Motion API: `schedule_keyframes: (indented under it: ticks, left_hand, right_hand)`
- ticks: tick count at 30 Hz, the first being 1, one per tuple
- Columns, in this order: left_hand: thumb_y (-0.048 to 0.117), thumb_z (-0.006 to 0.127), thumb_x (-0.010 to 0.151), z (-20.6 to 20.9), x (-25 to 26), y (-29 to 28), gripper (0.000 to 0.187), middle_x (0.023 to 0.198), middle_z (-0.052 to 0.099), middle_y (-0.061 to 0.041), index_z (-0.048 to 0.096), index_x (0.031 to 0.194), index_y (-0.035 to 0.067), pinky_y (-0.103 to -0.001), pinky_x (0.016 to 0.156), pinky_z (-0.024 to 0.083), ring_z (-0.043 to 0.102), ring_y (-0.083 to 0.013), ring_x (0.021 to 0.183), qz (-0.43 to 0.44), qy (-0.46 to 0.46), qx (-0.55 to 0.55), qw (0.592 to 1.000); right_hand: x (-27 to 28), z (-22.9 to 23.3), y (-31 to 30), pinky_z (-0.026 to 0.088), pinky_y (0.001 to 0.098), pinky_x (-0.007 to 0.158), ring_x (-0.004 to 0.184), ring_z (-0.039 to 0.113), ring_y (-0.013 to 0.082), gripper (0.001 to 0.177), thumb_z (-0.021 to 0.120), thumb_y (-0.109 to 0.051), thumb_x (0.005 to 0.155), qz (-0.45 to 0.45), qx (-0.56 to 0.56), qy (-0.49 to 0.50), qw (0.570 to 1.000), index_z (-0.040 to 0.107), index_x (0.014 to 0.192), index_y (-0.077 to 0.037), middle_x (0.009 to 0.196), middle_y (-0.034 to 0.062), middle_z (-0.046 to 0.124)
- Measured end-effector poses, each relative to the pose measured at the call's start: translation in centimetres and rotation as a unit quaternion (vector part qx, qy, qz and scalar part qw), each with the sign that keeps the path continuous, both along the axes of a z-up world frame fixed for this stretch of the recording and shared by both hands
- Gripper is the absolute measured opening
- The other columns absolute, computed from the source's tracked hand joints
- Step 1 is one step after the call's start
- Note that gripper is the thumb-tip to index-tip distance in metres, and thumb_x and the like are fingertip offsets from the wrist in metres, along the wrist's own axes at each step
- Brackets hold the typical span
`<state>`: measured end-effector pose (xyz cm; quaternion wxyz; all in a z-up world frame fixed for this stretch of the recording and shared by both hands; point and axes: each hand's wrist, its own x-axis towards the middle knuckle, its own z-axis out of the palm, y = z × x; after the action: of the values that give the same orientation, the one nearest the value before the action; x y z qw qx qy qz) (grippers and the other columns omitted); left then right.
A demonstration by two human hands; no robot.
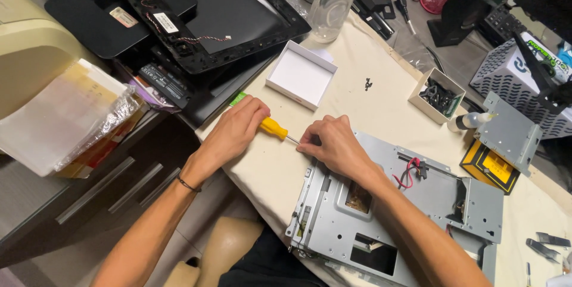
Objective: The person uses a yellow screwdriver to remove screws from the metal casing of an electronic device on a cluttered desk. They unscrew multiple fasteners along the edge of the device and place the removed screws into a small white box.
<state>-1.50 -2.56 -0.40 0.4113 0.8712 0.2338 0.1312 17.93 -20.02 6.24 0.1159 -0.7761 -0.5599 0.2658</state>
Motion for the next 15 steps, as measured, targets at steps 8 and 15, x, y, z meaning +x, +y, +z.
schedule_keyframes:
  ticks: [8, 15]
  left_hand:
    - [0.021, 0.048, 0.122, 1.6, -0.3, -0.1, 0.023, 0.110, 0.056, -0.012, 0.067, 0.123, 0.009, -0.051, 0.104, 0.055, 0.065, -0.0403, 0.110, -0.077, -0.079, 0.020, 0.994]
    - [0.025, 0.050, 0.122, 2.2, -0.3, 0.3, 0.025, 0.112, 0.059, -0.018, 0.066, 0.132, 0.008, -0.056, 0.103, 0.055, 0.066, -0.0425, 0.109, -0.065, -0.084, -0.018, 0.994]
  right_hand:
    - [0.6, 0.2, 0.2, 0.042, 0.0380, 0.104, 0.099, 0.073, 0.0262, 0.018, 0.077, -0.027, 0.106, 0.048, -0.012, 0.013, 0.999, 0.088, 0.112, -0.014, 0.099, 0.0074, 0.088]
    - [0.5, -0.3, 0.2, 0.046, 0.0360, 0.101, 0.095, 0.069, 0.0253, 0.016, 0.081, -0.028, 0.103, 0.011, -0.005, 0.024, 1.000, 0.090, 0.109, -0.016, 0.095, 0.0074, 0.087]
